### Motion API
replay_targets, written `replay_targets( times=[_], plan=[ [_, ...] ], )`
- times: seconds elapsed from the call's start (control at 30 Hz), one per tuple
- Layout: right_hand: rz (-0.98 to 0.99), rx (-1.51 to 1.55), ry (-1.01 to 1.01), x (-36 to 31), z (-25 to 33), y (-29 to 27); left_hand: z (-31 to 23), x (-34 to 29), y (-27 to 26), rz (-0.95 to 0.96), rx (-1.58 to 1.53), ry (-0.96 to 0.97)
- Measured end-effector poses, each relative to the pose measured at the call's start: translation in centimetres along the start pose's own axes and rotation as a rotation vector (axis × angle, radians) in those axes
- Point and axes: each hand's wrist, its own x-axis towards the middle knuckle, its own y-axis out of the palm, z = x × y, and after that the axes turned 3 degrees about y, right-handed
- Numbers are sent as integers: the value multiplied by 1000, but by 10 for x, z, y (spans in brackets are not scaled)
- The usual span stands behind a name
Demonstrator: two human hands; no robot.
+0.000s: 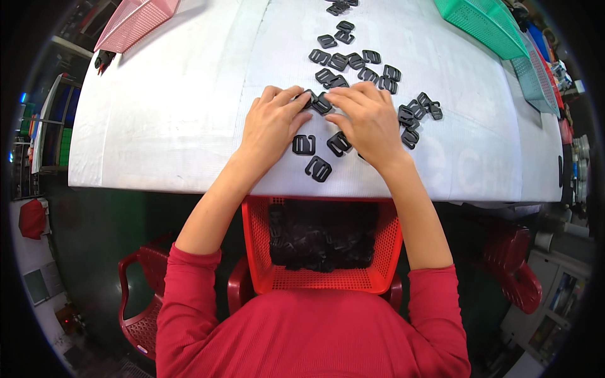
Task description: The person sits at a white table and sorts small black plastic clips by hand. They pick up the clips from a large pile, arrange them into smaller groups, and place them into a red basket. Other people are visible in the background working at the same table.
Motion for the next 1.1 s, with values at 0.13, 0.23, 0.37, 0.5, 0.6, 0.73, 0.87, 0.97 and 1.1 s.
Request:
replay_targets(
  times=[0.13,0.23,0.37,0.5,0.6,0.73,0.87,0.97,1.1],
  plan=[
    [55,-64,-14,5,-2,8,7,6,-2,92,-187,-196],
    [216,114,223,-4,1,-10,2,9,-21,303,-515,-630],
    [-8,1,145,5,-10,-8,19,21,5,56,-100,-89],
    [23,-229,5,5,-22,5,21,45,30,109,13,98],
    [136,-191,61,0,-12,-14,27,48,37,159,43,163],
    [-13,-96,68,30,-36,0,35,55,39,83,10,137],
    [-28,-257,-85,50,-71,24,22,67,15,282,-248,-221],
    [20,-196,7,57,-63,24,38,61,23,71,-24,-72],
    [394,376,476,62,-38,-1,57,71,43,-31,62,145]
  ],
)
